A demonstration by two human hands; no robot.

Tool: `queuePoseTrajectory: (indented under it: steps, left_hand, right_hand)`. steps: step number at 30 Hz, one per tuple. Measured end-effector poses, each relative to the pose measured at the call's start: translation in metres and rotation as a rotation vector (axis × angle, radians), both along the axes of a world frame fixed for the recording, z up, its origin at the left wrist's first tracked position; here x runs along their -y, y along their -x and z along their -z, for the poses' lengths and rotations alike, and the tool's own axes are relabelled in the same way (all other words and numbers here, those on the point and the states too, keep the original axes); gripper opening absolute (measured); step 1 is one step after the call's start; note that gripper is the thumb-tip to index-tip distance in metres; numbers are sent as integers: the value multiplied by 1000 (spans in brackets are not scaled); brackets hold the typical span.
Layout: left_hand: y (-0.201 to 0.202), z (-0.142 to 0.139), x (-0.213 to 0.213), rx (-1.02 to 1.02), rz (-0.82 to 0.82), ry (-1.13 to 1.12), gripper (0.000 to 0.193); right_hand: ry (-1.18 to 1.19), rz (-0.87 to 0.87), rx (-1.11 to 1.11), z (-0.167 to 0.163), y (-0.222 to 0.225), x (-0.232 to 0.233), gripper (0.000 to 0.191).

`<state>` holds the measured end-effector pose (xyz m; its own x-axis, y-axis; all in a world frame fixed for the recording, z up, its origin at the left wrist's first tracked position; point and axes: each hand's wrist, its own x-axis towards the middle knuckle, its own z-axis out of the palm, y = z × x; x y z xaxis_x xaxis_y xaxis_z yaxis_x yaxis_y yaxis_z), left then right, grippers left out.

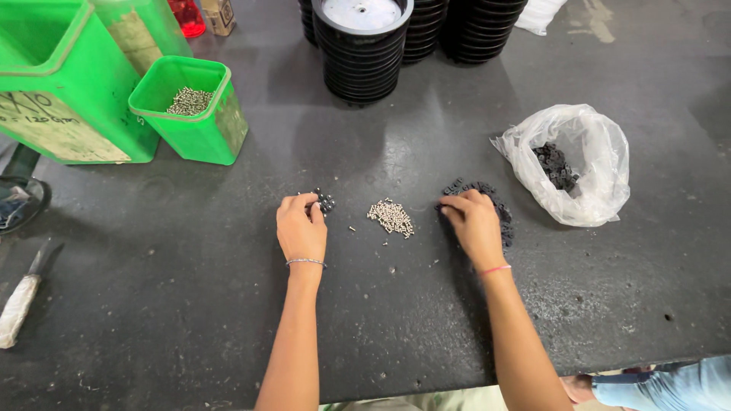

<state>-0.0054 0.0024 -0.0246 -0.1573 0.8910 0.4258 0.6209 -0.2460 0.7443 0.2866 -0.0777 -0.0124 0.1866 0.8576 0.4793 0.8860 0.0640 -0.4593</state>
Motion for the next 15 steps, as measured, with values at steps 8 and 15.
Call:
queuePoseTrajectory:
  steps: [8, 15]
  left_hand:
    - [-25, -15, 18, 146, 244, -70, 13]
    - [-63, -12, 44, 364, 563, 106, 24]
  right_hand:
    - [19, -34, 64, -3, 8, -3, 15]
    - [70, -231, -243, -15, 39, 6, 14]
